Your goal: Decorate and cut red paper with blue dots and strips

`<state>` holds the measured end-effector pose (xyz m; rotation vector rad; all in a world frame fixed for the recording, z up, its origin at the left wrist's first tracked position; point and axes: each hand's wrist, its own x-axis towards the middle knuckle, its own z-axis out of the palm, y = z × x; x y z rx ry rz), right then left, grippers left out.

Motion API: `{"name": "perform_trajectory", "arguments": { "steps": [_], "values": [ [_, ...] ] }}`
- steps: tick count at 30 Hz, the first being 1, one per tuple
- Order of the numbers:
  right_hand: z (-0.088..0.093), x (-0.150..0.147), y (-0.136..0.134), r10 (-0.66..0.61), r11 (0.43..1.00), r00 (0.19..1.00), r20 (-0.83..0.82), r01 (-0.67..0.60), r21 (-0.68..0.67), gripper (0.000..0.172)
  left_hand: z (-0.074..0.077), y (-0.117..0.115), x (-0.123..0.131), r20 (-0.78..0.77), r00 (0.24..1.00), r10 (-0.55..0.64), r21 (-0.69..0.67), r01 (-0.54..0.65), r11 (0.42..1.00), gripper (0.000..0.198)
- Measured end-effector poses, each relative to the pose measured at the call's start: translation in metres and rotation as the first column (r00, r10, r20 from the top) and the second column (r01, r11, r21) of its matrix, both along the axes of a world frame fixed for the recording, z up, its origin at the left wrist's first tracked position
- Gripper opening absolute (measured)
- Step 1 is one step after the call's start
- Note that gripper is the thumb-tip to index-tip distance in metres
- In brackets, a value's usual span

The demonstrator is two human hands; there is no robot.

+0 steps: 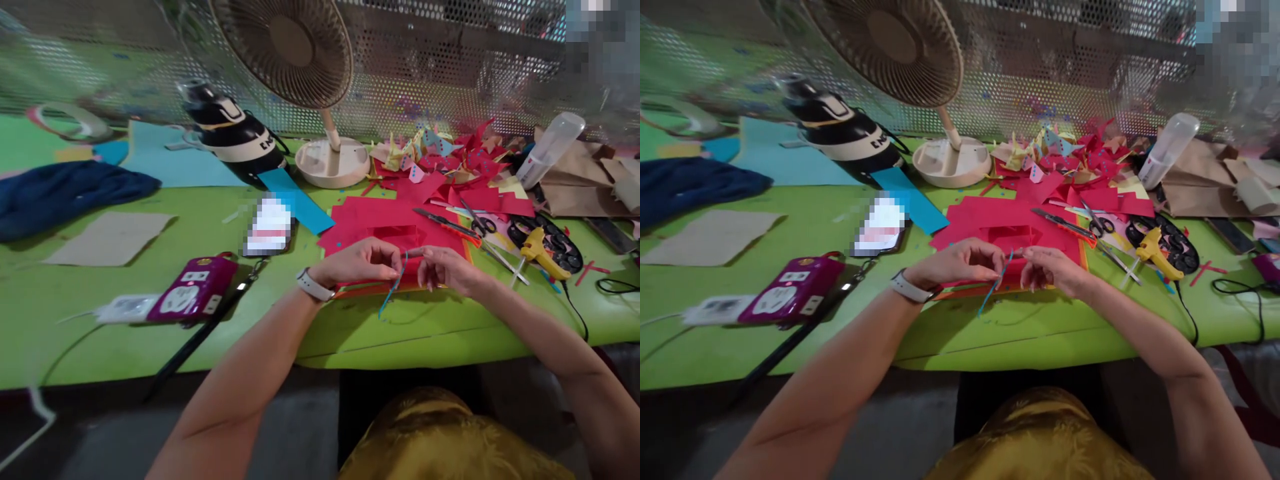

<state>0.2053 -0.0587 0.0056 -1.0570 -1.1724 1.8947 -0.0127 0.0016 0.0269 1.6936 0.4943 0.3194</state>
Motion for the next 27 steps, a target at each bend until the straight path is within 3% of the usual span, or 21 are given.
{"name": "perform_trajectory", "arguments": {
  "steps": [3, 6, 8, 10, 12, 13, 15, 16, 17, 18, 21, 27],
  "values": [
    [0.000, 0.000, 0.000, -0.053, 0.998, 0.996, -0.070, 0.051, -0.020, 0.040, 0.001, 0.000, 0.000, -0.061, 0.995, -0.081, -0.015, 0.080, 0.997, 0.012],
    [-0.002, 0.001, 0.002, -0.089, 0.996, 0.992, -0.087, 0.087, -0.028, 0.032, 0.016, 0.003, -0.018, -0.198, 0.966, -0.166, -0.017, 0.166, 0.986, 0.014],
    [-0.003, 0.002, 0.002, -0.099, 0.995, 0.993, -0.066, 0.097, -0.022, 0.032, 0.032, 0.006, -0.038, -0.318, 0.938, -0.139, 0.017, 0.152, 0.988, 0.017],
    [-0.003, 0.002, 0.003, -0.098, 0.995, 0.994, -0.038, 0.097, -0.023, 0.033, 0.046, 0.012, -0.060, -0.420, 0.907, -0.014, 0.056, 0.042, 0.998, 0.022],
    [-0.004, 0.002, 0.003, -0.100, 0.994, 0.995, -0.023, 0.099, -0.035, 0.033, 0.055, 0.022, -0.079, -0.593, 0.780, 0.200, 0.205, -0.094, 0.974, 0.029],
    [-0.004, 0.003, 0.003, -0.103, 0.994, 0.994, -0.020, 0.102, -0.042, 0.033, 0.057, 0.030, -0.087, -0.653, 0.665, 0.364, 0.322, -0.192, 0.927, 0.033],
    [-0.005, 0.003, 0.004, -0.106, 0.993, 0.994, -0.013, 0.105, -0.051, 0.032, 0.055, 0.049, -0.100, -0.660, 0.343, 0.669, 0.592, -0.311, 0.743, 0.042],
    [-0.005, 0.004, 0.004, -0.107, 0.993, 0.994, -0.006, 0.106, -0.053, 0.031, 0.052, 0.060, -0.105, -0.594, 0.253, 0.763, 0.690, -0.328, 0.646, 0.046],
    [-0.006, 0.004, 0.004, -0.108, 0.993, 0.994, 0.003, 0.108, -0.055, 0.030, 0.048, 0.071, -0.108, -0.534, 0.212, 0.819, 0.756, -0.315, 0.574, 0.049],
    [-0.006, 0.005, 0.004, -0.106, 0.993, 0.994, 0.012, 0.107, -0.057, 0.030, 0.044, 0.083, -0.111, -0.494, 0.193, 0.847, 0.810, -0.253, 0.530, 0.052],
    [-0.007, 0.006, 0.004, -0.093, 0.994, 0.995, 0.031, 0.095, -0.059, 0.031, 0.032, 0.112, -0.111, -0.453, 0.207, 0.867, 0.863, -0.141, 0.485, 0.049],
    [-0.009, 0.007, 0.005, -0.065, 0.995, 0.995, 0.070, 0.070, -0.076, 0.031, 0.022, 0.154, -0.110, -0.453, 0.373, 0.810, 0.889, 0.118, 0.443, 0.031]
  ]
}}
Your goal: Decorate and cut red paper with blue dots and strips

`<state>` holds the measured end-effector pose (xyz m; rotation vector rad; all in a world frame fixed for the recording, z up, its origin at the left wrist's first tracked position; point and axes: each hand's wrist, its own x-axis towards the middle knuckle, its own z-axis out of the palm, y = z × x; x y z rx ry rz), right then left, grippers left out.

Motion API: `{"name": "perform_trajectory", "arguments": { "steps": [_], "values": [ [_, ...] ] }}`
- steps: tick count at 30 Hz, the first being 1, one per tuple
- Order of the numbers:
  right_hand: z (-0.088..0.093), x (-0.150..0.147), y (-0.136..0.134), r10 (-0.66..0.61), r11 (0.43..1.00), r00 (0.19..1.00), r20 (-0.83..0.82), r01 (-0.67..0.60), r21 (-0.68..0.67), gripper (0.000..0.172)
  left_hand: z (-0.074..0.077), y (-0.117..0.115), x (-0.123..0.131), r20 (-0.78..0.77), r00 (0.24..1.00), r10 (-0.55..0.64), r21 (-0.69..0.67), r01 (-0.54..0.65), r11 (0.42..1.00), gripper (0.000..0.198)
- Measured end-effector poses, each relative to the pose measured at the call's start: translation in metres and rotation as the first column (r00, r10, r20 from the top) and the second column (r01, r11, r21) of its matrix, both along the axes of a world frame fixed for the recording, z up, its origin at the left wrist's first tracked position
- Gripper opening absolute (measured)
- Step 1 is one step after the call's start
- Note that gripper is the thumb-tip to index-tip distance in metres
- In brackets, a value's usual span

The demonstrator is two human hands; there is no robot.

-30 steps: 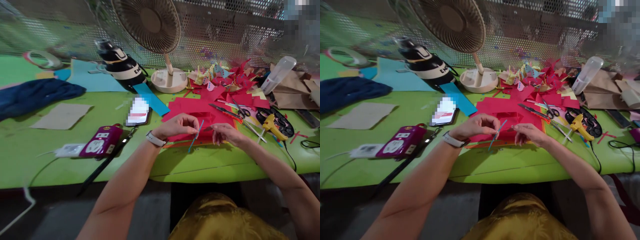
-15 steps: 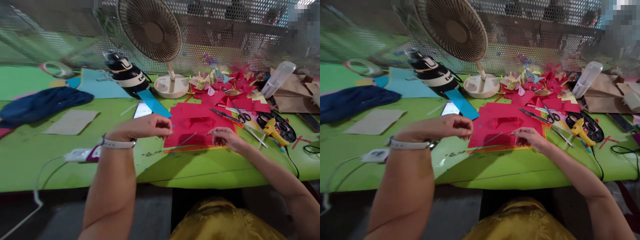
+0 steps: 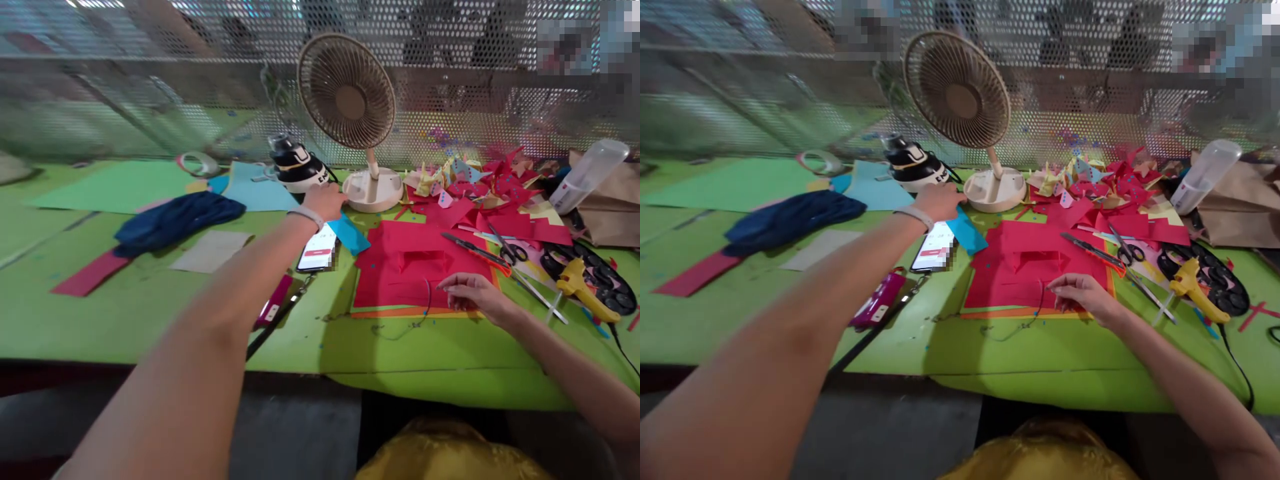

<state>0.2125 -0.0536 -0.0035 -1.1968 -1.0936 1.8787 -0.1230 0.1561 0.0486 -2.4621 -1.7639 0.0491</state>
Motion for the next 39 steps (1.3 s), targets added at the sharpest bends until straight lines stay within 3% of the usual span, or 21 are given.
{"name": "perform_trajectory", "arguments": {
  "steps": [7, 11, 14, 17, 21, 23, 25, 27, 29, 31, 33, 36, 39],
  "values": [
    [-0.001, 0.000, 0.001, 0.042, 0.999, 0.998, 0.049, -0.042, -0.013, 0.031, 0.000, 0.028, -0.008, -0.032, 0.982, -0.186, 0.055, 0.187, 0.981, 0.011],
    [-0.001, 0.000, 0.001, 0.057, 0.998, 0.997, 0.046, -0.056, -0.018, 0.033, 0.001, 0.027, -0.004, -0.063, 0.976, -0.209, 0.085, 0.214, 0.973, 0.009],
    [-0.003, 0.001, 0.001, 0.062, 0.998, 0.996, 0.057, -0.061, -0.013, 0.033, 0.010, 0.021, -0.001, -0.099, 0.976, -0.196, 0.105, 0.206, 0.973, 0.010],
    [-0.004, 0.001, 0.002, 0.064, 0.998, 0.996, 0.060, -0.065, 0.005, 0.033, 0.034, 0.014, 0.001, -0.135, 0.976, -0.171, 0.138, 0.189, 0.972, 0.018],
    [-0.002, 0.002, 0.003, 0.064, 0.997, 0.996, 0.058, -0.066, 0.050, 0.031, 0.088, -0.006, 0.002, -0.175, 0.981, -0.078, 0.203, 0.113, 0.973, 0.029],
    [0.003, 0.006, 0.005, 0.044, 0.994, 0.998, 0.050, -0.049, 0.096, 0.030, 0.116, -0.023, 0.003, -0.063, 0.998, 0.028, 0.294, -0.008, 0.956, 0.033],
    [0.011, 0.011, 0.007, -0.009, 0.988, 0.999, 0.048, 0.002, 0.156, 0.028, 0.137, -0.046, 0.006, 0.082, 0.996, -0.033, 0.429, -0.006, 0.904, 0.039],
    [0.022, 0.018, 0.010, -0.111, 0.970, 0.993, 0.033, 0.101, 0.220, 0.027, 0.143, -0.071, 0.015, 0.214, 0.968, -0.129, 0.572, -0.017, 0.820, 0.037],
    [0.034, 0.023, 0.011, -0.220, 0.935, 0.975, 0.027, 0.203, 0.290, 0.029, 0.131, -0.094, 0.031, 0.293, 0.929, -0.228, 0.638, -0.012, 0.770, 0.027],
    [0.047, 0.026, 0.010, -0.264, 0.917, 0.964, 0.003, 0.250, 0.312, 0.040, 0.105, -0.116, 0.055, 0.348, 0.874, -0.339, 0.677, 0.016, 0.736, 0.011],
    [0.058, 0.025, 0.008, -0.237, 0.943, 0.971, -0.046, 0.241, 0.228, 0.040, 0.072, -0.135, 0.082, 0.365, 0.804, -0.468, 0.659, 0.132, 0.741, 0.003],
    [0.065, 0.024, 0.002, -0.227, 0.961, 0.971, -0.068, 0.235, 0.145, 0.049, 0.023, -0.157, 0.114, 0.313, 0.765, -0.563, 0.556, 0.333, 0.762, 0.010],
    [0.059, 0.030, -0.001, -0.256, 0.947, 0.966, 0.023, 0.246, 0.206, 0.047, -0.011, -0.170, 0.124, 0.237, 0.741, -0.628, 0.451, 0.488, 0.747, 0.013]
  ]
}}
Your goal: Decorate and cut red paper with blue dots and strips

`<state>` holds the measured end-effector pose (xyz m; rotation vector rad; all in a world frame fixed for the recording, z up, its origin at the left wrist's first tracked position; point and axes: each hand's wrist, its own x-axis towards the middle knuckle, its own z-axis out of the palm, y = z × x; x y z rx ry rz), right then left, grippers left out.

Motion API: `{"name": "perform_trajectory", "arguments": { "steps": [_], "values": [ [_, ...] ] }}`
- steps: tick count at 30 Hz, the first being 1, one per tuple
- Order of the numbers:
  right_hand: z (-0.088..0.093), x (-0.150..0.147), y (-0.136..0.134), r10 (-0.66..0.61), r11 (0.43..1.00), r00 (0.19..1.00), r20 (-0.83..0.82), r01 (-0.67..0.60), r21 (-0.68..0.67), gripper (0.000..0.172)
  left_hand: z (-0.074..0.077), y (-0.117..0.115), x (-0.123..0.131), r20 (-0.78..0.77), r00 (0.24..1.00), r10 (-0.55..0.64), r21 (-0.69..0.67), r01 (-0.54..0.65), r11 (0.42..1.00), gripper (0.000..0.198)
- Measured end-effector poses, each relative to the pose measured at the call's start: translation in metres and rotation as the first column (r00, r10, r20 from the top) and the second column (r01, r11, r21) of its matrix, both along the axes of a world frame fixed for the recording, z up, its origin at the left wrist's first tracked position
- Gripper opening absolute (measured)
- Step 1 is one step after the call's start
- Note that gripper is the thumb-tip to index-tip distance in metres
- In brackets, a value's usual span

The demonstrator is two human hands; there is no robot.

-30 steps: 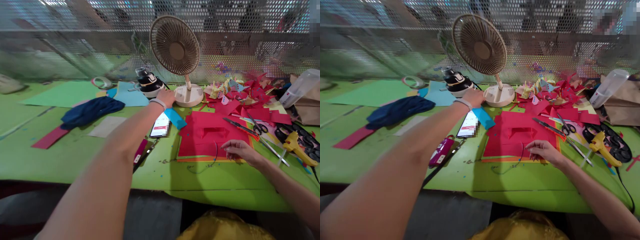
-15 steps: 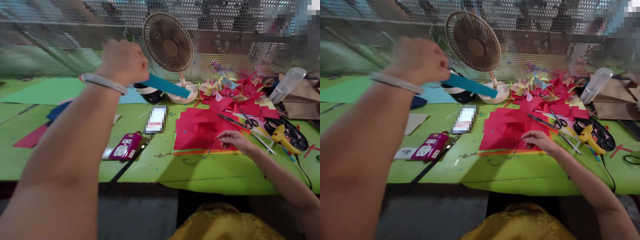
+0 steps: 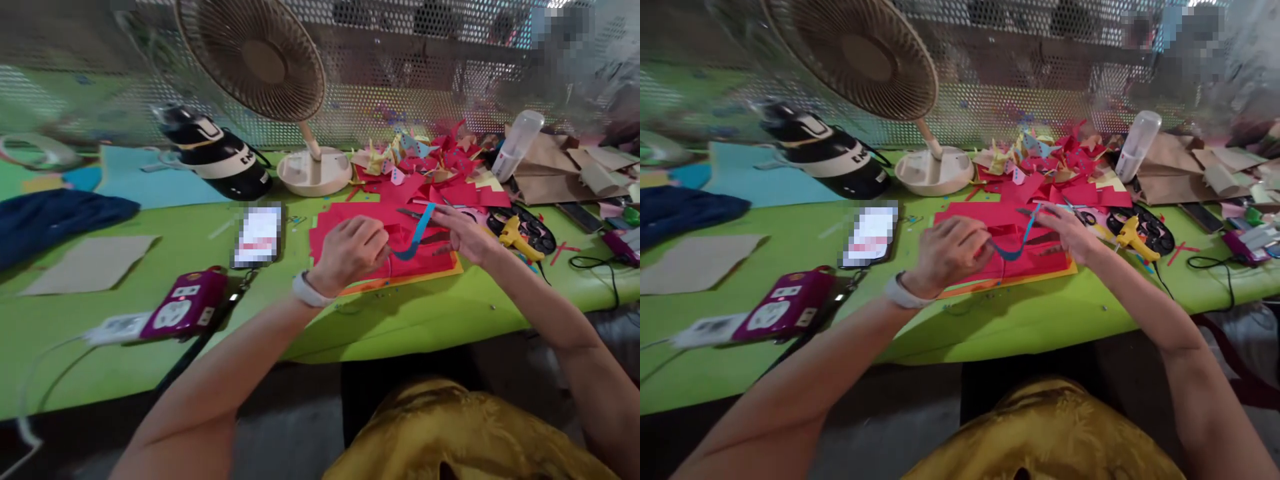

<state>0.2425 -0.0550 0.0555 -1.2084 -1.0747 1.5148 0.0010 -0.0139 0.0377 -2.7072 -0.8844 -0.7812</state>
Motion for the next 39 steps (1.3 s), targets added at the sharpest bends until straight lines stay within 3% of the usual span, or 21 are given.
{"name": "perform_trajectory", "arguments": {
  "steps": [6, 8, 11, 13, 15, 18, 21, 24, 28, 31, 39],
  "values": [
    [-0.039, 0.020, -0.002, 0.015, 0.998, 0.943, 0.331, -0.034, 0.053, 0.060, -0.037, -0.003, -0.017, -0.086, 0.993, -0.082, -0.029, 0.080, 0.996, 0.021],
    [-0.048, 0.023, -0.004, -0.056, 0.979, 0.838, 0.543, -0.060, 0.194, 0.071, -0.045, -0.003, -0.022, -0.052, 0.995, -0.084, -0.080, 0.080, 0.994, 0.020],
    [-0.051, 0.021, -0.009, -0.214, 0.874, 0.566, 0.796, -0.252, 0.414, 0.082, -0.053, -0.003, -0.025, 0.016, 0.997, -0.077, -0.116, 0.078, 0.990, 0.017],
    [-0.049, 0.018, -0.012, -0.247, 0.798, 0.445, 0.861, -0.410, 0.441, 0.080, -0.056, -0.002, -0.025, 0.050, 0.997, -0.057, -0.149, 0.064, 0.987, 0.016],
    [-0.048, 0.017, -0.012, -0.229, 0.735, 0.403, 0.886, -0.526, 0.428, 0.067, -0.055, -0.003, -0.026, 0.050, 0.998, -0.040, -0.168, 0.048, 0.985, 0.017],
    [-0.048, 0.021, -0.009, -0.179, 0.703, 0.458, 0.871, -0.560, 0.439, 0.054, -0.049, -0.007, -0.028, 0.098, 0.995, -0.023, -0.088, 0.032, 0.996, 0.031],
    [-0.045, 0.030, -0.005, -0.204, 0.732, 0.602, 0.772, -0.430, 0.528, 0.056, -0.039, -0.016, -0.029, 0.185, 0.979, -0.086, 0.002, 0.088, 0.996, 0.062],
    [-0.041, 0.035, -0.003, -0.276, 0.776, 0.678, 0.681, -0.261, 0.574, 0.055, -0.035, -0.027, -0.028, 0.104, 0.982, -0.159, -0.046, 0.165, 0.985, 0.078],
    [-0.040, 0.037, -0.004, -0.319, 0.835, 0.663, 0.677, -0.142, 0.532, 0.051, -0.049, -0.035, -0.030, 0.007, 0.972, -0.237, -0.132, 0.236, 0.963, 0.098],
    [-0.041, 0.039, -0.004, -0.348, 0.844, 0.661, 0.665, -0.087, 0.529, 0.048, -0.063, -0.038, -0.035, -0.008, 0.983, -0.184, -0.181, 0.180, 0.967, 0.108],
    [-0.053, 0.043, -0.001, -0.382, 0.827, 0.657, 0.650, -0.070, 0.558, 0.044, -0.068, -0.030, -0.071, -0.119, 0.987, -0.107, -0.272, 0.072, 0.960, 0.102]
  ]
}}
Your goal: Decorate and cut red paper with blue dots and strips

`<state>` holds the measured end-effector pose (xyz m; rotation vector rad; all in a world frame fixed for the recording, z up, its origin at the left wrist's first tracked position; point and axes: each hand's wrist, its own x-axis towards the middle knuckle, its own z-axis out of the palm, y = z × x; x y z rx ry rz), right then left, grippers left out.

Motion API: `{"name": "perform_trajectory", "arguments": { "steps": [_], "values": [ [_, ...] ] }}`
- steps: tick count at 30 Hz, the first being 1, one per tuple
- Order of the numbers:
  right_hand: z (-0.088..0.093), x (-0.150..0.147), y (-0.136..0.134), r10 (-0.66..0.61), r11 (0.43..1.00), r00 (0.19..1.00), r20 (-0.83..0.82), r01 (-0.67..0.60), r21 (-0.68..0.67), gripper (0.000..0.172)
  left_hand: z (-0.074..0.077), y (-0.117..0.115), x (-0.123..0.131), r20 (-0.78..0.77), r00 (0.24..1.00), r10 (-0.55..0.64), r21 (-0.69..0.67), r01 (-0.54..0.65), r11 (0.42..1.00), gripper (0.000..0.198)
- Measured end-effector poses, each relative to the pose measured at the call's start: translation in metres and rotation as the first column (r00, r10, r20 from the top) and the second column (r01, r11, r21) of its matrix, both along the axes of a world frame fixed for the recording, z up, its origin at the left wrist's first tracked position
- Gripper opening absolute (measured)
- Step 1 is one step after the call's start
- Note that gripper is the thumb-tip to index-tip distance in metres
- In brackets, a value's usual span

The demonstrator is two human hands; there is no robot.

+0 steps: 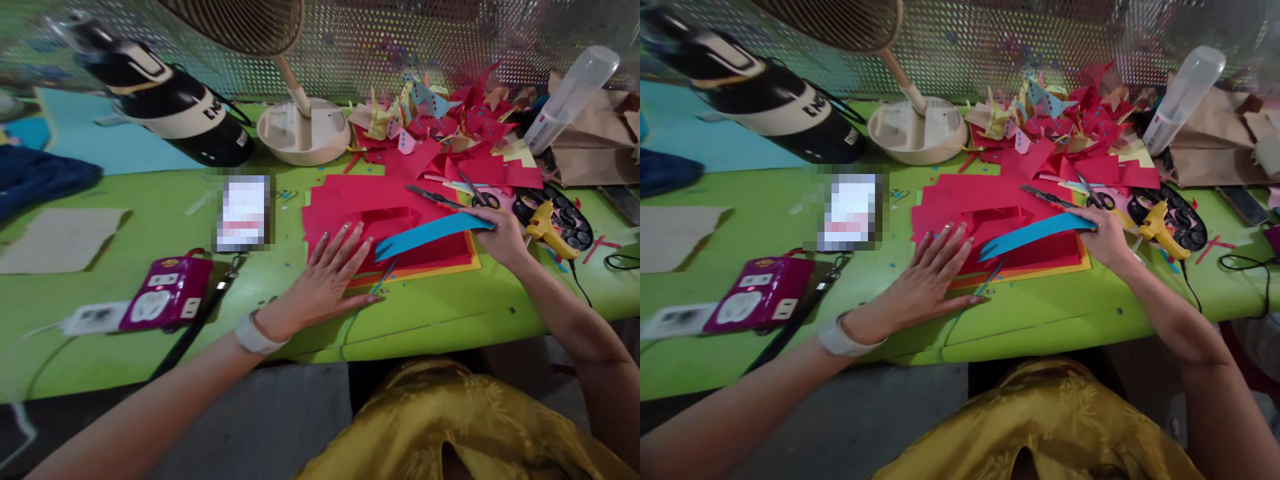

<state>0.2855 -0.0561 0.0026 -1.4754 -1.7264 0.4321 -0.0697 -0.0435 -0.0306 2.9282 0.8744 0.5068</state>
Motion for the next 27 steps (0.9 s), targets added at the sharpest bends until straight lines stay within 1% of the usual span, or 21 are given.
{"name": "perform_trajectory", "arguments": {
  "steps": [2, 4, 6, 9, 11, 12, 14, 15, 17, 18, 20, 22, 25, 27],
  "values": [
    [-0.004, 0.000, 0.001, 0.012, 1.000, 1.000, -0.016, -0.012, -0.001, 0.044, 0.001, 0.006, -0.016, -0.035, 0.999, -0.003, 0.002, 0.003, 1.000, 0.101],
    [-0.005, 0.000, 0.001, 0.022, 1.000, 1.000, -0.021, -0.022, -0.002, 0.044, 0.003, 0.013, -0.035, -0.078, 0.997, -0.010, 0.014, 0.011, 1.000, 0.093],
    [-0.006, 0.000, 0.001, 0.046, 0.999, 0.999, -0.004, -0.046, -0.016, 0.045, 0.007, 0.019, -0.052, -0.137, 0.989, 0.047, 0.002, -0.047, 0.999, 0.086],
    [-0.006, -0.002, -0.001, 0.119, 0.991, 0.992, 0.047, -0.116, -0.062, 0.051, 0.021, 0.025, -0.071, -0.144, 0.982, 0.123, -0.009, -0.126, 0.992, 0.082],
    [-0.007, -0.004, -0.002, 0.159, 0.985, 0.983, 0.094, -0.152, -0.075, 0.055, 0.034, 0.024, -0.072, -0.104, 0.984, 0.147, -0.001, -0.148, 0.989, 0.078],
    [-0.008, -0.005, -0.003, 0.170, 0.984, 0.978, 0.121, -0.163, -0.072, 0.056, 0.041, 0.021, -0.067, -0.068, 0.987, 0.146, 0.005, -0.146, 0.989, 0.076],
    [-0.011, -0.006, -0.004, 0.178, 0.984, 0.969, 0.172, -0.171, -0.059, 0.057, 0.053, 0.014, -0.047, -0.004, 0.991, 0.131, 0.014, -0.131, 0.991, 0.070],
    [-0.012, -0.007, -0.004, 0.179, 0.984, 0.964, 0.195, -0.171, -0.055, 0.057, 0.056, 0.010, -0.033, 0.018, 0.996, 0.084, 0.018, -0.084, 0.996, 0.071],
    [-0.014, -0.007, -0.004, 0.173, 0.985, 0.956, 0.236, -0.166, -0.050, 0.057, 0.058, 0.002, -0.001, -0.005, 1.000, -0.016, 0.038, 0.017, 0.999, 0.072],
    [-0.015, -0.007, -0.004, 0.167, 0.986, 0.952, 0.256, -0.160, -0.049, 0.057, 0.055, -0.001, 0.015, -0.034, 0.998, -0.058, 0.070, 0.060, 0.996, 0.065],
    [-0.016, -0.007, -0.004, 0.162, 0.987, 0.940, 0.299, -0.155, -0.047, 0.058, 0.045, -0.003, 0.040, -0.064, 0.989, -0.135, 0.109, 0.141, 0.984, 0.045],
    [-0.016, -0.006, -0.003, 0.170, 0.985, 0.921, 0.351, -0.162, -0.051, 0.059, 0.033, -0.002, 0.056, -0.056, 0.986, -0.159, 0.171, 0.167, 0.971, 0.028],
    [-0.014, -0.005, -0.004, 0.197, 0.980, 0.871, 0.451, -0.183, -0.073, 0.061, 0.020, 0.003, 0.061, -0.092, 0.983, -0.160, 0.312, 0.182, 0.933, 0.026],
    [-0.009, -0.005, -0.005, 0.190, 0.982, 0.837, 0.513, -0.176, -0.076, 0.069, 0.017, 0.004, 0.060, -0.117, 0.980, -0.163, 0.381, 0.196, 0.904, 0.026]
  ]
}}
